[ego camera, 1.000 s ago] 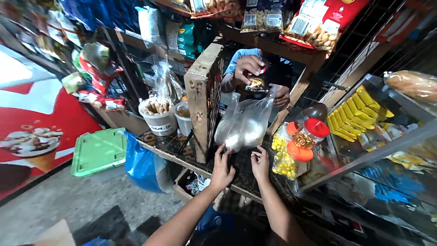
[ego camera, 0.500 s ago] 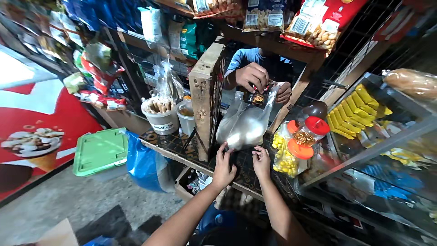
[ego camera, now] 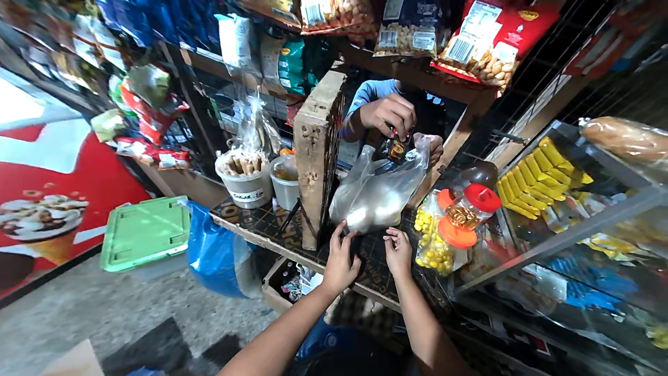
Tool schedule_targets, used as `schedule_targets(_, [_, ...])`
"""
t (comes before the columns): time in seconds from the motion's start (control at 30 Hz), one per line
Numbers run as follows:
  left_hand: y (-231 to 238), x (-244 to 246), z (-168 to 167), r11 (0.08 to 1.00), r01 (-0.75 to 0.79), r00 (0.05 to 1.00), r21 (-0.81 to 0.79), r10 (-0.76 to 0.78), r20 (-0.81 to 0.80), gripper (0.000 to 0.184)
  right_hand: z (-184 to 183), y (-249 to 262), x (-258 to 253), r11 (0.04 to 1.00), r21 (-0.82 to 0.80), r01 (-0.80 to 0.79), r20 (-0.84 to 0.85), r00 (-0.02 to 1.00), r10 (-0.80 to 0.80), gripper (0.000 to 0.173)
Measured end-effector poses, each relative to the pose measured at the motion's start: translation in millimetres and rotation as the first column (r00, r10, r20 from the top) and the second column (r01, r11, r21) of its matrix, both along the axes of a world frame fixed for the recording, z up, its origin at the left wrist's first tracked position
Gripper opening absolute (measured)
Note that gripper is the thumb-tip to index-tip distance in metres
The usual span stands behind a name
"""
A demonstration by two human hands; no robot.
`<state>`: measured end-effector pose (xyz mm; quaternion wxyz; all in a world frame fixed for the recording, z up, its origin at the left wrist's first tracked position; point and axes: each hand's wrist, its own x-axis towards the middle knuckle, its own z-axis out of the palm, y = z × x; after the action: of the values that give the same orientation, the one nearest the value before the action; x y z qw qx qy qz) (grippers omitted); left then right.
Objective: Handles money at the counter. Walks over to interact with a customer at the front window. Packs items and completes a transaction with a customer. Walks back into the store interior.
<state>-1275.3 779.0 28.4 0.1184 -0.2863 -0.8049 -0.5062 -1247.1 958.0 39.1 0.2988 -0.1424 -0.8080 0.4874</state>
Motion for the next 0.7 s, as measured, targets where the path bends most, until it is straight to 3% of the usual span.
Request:
schedule_targets(0.6, [-2, 0, 6, 0.999, 0.009, 0.999, -0.044, -0.007, 0.051, 0.054, 2, 0, -2, 0.999, 0.03, -0.015, -0.01, 1.0, 0.015, 0.025])
schedule_targets(0.7, [-1, 1, 7, 0.999, 0.017, 0.997, -0.037, -0.014, 0.079, 0.05, 10, 1, 1, 0.998, 0.055, -0.029, 0.084, 0.996, 0.024, 0.027])
